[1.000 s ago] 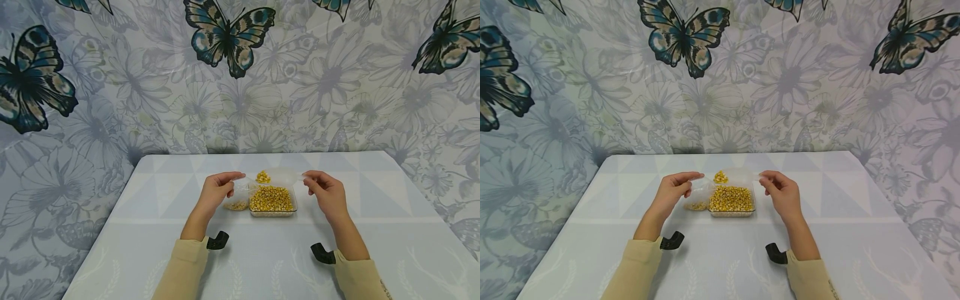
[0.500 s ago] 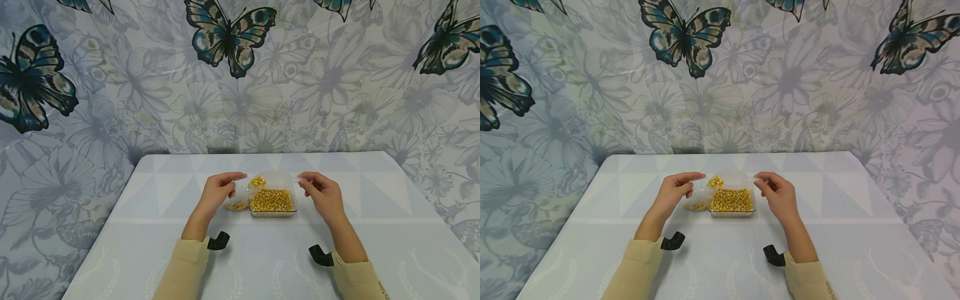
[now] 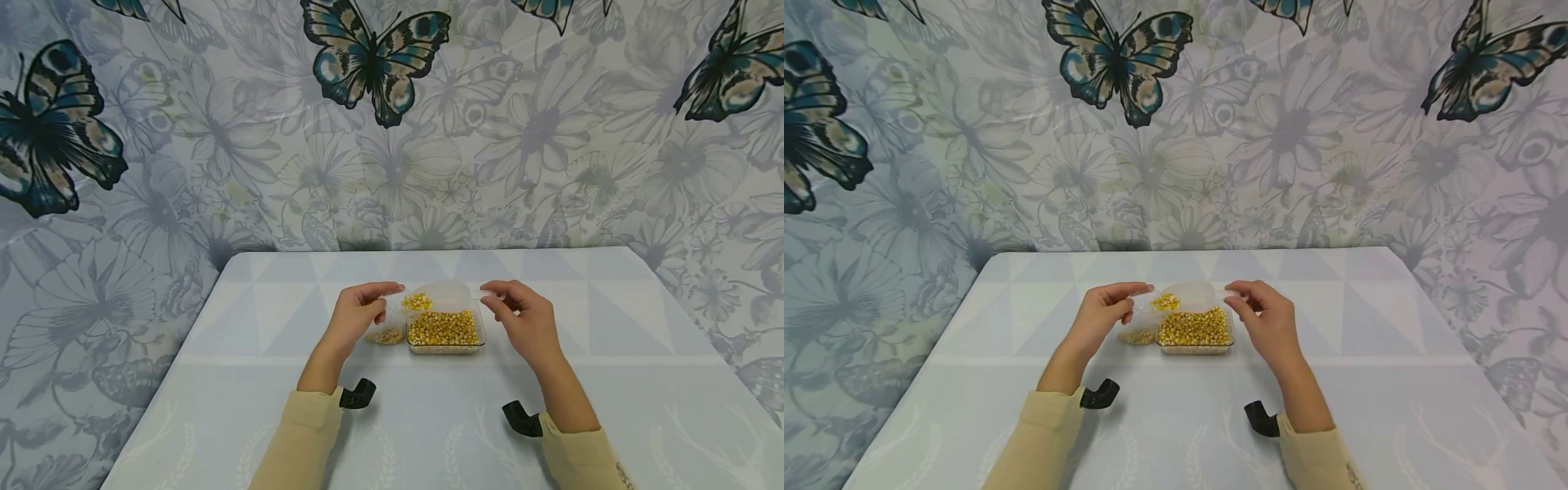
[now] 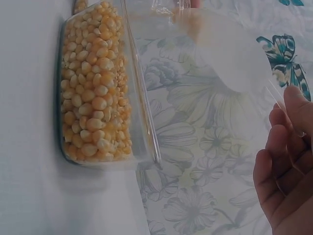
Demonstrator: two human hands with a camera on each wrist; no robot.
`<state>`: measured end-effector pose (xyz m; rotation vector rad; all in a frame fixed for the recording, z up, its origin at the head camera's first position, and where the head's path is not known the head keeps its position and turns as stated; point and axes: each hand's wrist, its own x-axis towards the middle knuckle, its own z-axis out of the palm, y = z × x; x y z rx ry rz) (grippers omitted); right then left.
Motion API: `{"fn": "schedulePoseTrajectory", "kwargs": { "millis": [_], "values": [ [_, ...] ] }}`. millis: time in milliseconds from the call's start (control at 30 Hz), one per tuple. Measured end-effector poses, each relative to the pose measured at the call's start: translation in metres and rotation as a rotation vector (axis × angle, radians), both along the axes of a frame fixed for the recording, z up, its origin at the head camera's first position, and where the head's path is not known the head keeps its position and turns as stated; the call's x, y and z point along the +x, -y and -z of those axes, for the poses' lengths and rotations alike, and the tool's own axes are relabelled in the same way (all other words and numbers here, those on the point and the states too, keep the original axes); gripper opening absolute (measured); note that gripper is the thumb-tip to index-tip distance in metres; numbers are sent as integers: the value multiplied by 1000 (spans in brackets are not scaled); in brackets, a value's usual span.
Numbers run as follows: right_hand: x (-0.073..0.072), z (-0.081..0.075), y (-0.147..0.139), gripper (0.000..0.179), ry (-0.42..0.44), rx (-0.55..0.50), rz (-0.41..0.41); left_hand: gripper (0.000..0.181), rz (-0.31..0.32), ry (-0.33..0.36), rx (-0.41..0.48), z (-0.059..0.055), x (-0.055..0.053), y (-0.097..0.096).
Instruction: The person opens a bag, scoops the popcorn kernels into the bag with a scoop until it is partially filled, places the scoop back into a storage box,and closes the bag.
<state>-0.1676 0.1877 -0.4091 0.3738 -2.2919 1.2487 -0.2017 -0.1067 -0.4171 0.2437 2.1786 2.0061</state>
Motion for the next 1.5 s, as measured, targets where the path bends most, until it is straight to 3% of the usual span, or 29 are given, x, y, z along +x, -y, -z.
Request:
{"fn": "schedulePoseTrajectory", "kwargs": {
  "millis": [533, 1500],
  "values": [
    [2, -6, 3, 26, -132, 96, -1, 39, -10, 10, -7, 1, 0, -1],
    [5, -12, 4, 30, -209, 124, -7, 40, -9, -6, -13, 4, -2, 1]
  ]
}}
